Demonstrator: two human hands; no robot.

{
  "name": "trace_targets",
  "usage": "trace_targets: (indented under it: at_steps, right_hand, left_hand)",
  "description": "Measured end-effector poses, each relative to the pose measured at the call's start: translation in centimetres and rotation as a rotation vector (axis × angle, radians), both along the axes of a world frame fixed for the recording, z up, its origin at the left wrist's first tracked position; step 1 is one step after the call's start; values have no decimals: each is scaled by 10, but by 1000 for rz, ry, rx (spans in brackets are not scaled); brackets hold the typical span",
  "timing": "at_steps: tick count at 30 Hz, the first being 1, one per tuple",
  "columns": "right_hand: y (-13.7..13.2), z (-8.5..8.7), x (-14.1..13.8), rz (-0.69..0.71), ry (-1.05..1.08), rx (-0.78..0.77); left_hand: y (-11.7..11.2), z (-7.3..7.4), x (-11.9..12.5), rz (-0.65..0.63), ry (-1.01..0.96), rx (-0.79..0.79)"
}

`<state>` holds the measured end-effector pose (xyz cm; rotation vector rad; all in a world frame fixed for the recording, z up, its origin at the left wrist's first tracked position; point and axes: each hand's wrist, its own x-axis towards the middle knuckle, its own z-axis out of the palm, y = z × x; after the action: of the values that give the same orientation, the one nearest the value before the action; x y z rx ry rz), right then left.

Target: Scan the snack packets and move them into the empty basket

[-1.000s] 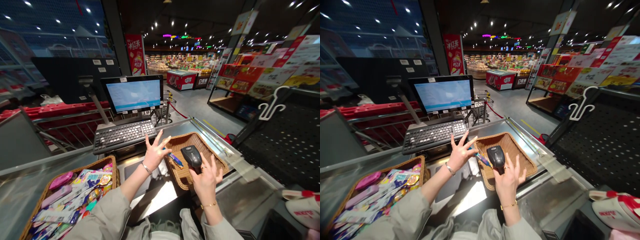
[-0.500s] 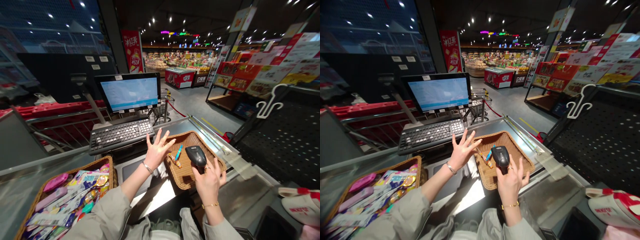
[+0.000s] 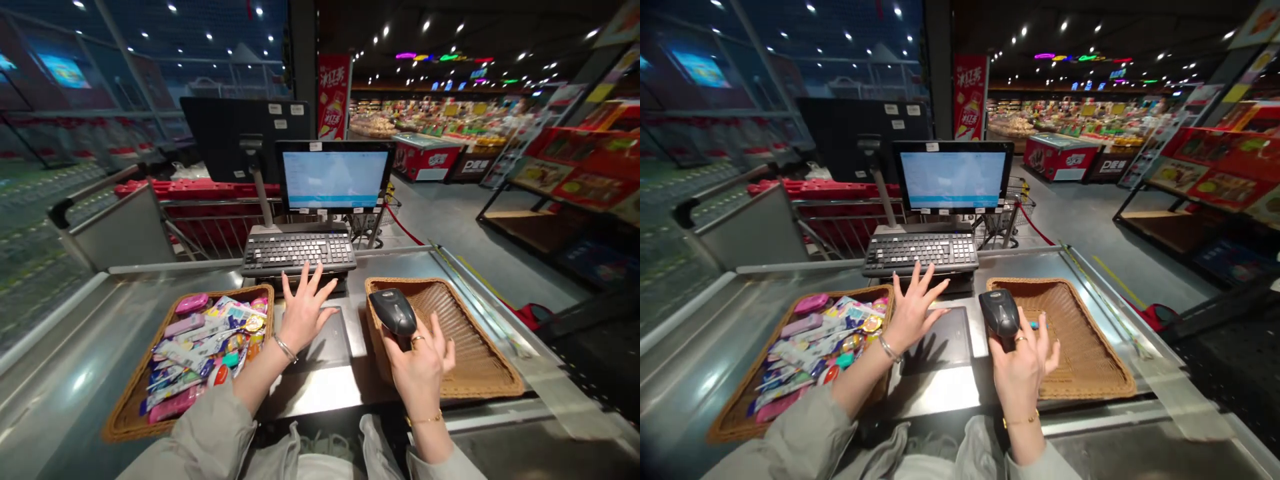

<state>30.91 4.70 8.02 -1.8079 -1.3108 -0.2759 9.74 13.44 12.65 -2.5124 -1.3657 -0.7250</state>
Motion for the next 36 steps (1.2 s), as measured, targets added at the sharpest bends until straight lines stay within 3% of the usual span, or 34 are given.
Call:
trace_targets:
  at_steps: [9,19,28,36]
  right_hand:
    - [20,2,-57,260,-51,-2]
    - [22,-2,-109,454,-99,-57]
    - [18,-7,-145,583,-136,-118]
    - [13,-14,-167,682,-155,-126]
  left_hand:
    - [-28,-14,-78,245,-29,-20]
    - [-60,-34,-154,481,-30,-62]
    - [-87,-47,-210,596,-15,-85]
    - [-106,-57,-247,625,56,-151]
